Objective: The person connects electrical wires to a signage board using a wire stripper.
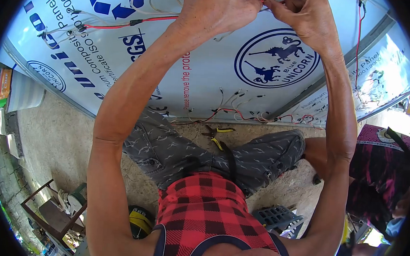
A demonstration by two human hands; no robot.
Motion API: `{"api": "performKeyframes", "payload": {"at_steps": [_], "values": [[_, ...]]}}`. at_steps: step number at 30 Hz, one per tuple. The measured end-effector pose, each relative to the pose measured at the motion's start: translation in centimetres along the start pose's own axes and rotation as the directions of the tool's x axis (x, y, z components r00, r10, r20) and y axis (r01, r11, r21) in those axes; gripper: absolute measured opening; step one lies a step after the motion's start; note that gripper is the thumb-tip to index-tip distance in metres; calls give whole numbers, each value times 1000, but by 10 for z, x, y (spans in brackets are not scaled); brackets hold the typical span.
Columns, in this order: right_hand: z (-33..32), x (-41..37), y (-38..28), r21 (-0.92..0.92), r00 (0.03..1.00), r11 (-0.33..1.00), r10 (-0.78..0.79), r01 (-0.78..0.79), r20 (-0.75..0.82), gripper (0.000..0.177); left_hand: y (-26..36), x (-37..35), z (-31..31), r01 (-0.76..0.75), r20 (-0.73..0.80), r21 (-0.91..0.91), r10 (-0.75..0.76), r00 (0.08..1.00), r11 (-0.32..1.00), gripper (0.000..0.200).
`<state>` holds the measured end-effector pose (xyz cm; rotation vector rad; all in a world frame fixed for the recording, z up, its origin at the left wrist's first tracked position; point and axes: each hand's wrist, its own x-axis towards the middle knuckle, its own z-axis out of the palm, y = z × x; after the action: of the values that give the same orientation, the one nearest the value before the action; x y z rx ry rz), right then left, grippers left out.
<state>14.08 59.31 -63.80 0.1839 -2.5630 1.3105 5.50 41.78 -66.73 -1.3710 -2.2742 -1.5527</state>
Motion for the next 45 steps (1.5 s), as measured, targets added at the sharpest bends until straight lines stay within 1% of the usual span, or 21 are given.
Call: {"api": "performKeyframes", "payload": {"at_steps": [2, 4, 8, 11, 13, 14, 16, 17, 19, 20, 22, 23, 25, 29, 32, 34, 38, 40, 41, 43, 45], "values": [[2, -1, 1, 6, 999, 999, -41, 41, 1, 37, 1, 0, 0, 10, 8, 9, -10, 1000, 1000, 10], [6, -3, -1, -19, 997, 999, -27, 26, -66, 38, 2, 0, 0, 49, 3, -8, -49, 999, 999, 11], [11, -5, -3, -32, 992, 999, 11, -15, -124, 37, 2, -1, 2, 105, 1, -31, -105, 995, 994, 11], [15, -10, -2, -95, 984, 995, -40, 24, -176, 39, 2, -2, 2, 82, -41, -46, -84, 996, 996, 12], [17, -13, -5, -244, 973, 969, -24, -34, -231, 35, 6, -1, -1, 165, -5, -38, -166, 986, 985, 12], [17, -14, -3, -245, 972, 969, -27, -32, -232, 35, 5, 0, -1, 163, -6, -37, -163, 987, 986, 12], [19, -19, 5, -445, 942, 880, -274, 164, -195, 25, 4, 1, -1, 120, -11, 1, -120, 993, 993, 13], [19, -20, 10, -446, 941, 880, -276, 166, -195, 25, 4, 1, -2, 118, -13, 2, -118, 993, 993, 13], [21, -18, 18, -512, 865, 791, -474, 334, -167, 18, 14, 1, -10, 125, 52, 38, -127, 991, 991, 14], [20, -19, 20, -512, 864, 791, -475, 335, -167, 18, 16, 1, -11, 125, 51, 40, -127, 991, 991, 14], [21, -20, 21, -619, 830, 705, -538, 347, -146, 17, 19, 0, -11, 183, 46, 32, -184, 982, 983, 14], [21, -19, 22, -618, 829, 704, -540, 349, -147, 17, 16, 1, -9, 181, 45, 34, -183, 982, 983, 14], [21, -16, 25, -658, 775, 625, -624, 419, -99, 18, 6, 1, -3, 151, -1, 19, -151, 989, 988, 14], [22, -16, 21, -674, 784, 617, -614, 405, -90, 19, 0, 1, -2, 92, -16, 29, -92, 996, 995, 13], [22, -15, 19, -639, 795, 648, -600, 415, -93, 18, 3, 0, -2, 141, 21, 48, -142, 990, 989, 12], [24, -14, 20, -630, 821, 678, -560, 379, -109, 17, 0, -1, 0, 33, -40, 59, -31, 999, 998, 11], [26, -14, 5, -620, 852, 722, -498, 307, -159, 14, -2, -3, 3, 67, -38, 15, -67, 997, 998, 8], [21, -13, -2, -490, 941, 836, -328, 246, -86, 12, -6, -3, 4, -65, -48, 220, 77, 996, 973, 6], [19, -11, -2, -491, 941, 836, -328, 246, -87, 12, -8, -3, 5, -66, -48, 219, 78, 996, 973, 6], [14, -7, 2, -474, 963, 855, -265, 212, -47, 10, -12, -3, 10, -268, -153, 208, 302, 941, 941, 3], [13, -3, 8, -471, 959, 850, -281, 234, -30, 9, -15, -2, 12, -293, -176, 154, 318, 932, 944, 3]]}}
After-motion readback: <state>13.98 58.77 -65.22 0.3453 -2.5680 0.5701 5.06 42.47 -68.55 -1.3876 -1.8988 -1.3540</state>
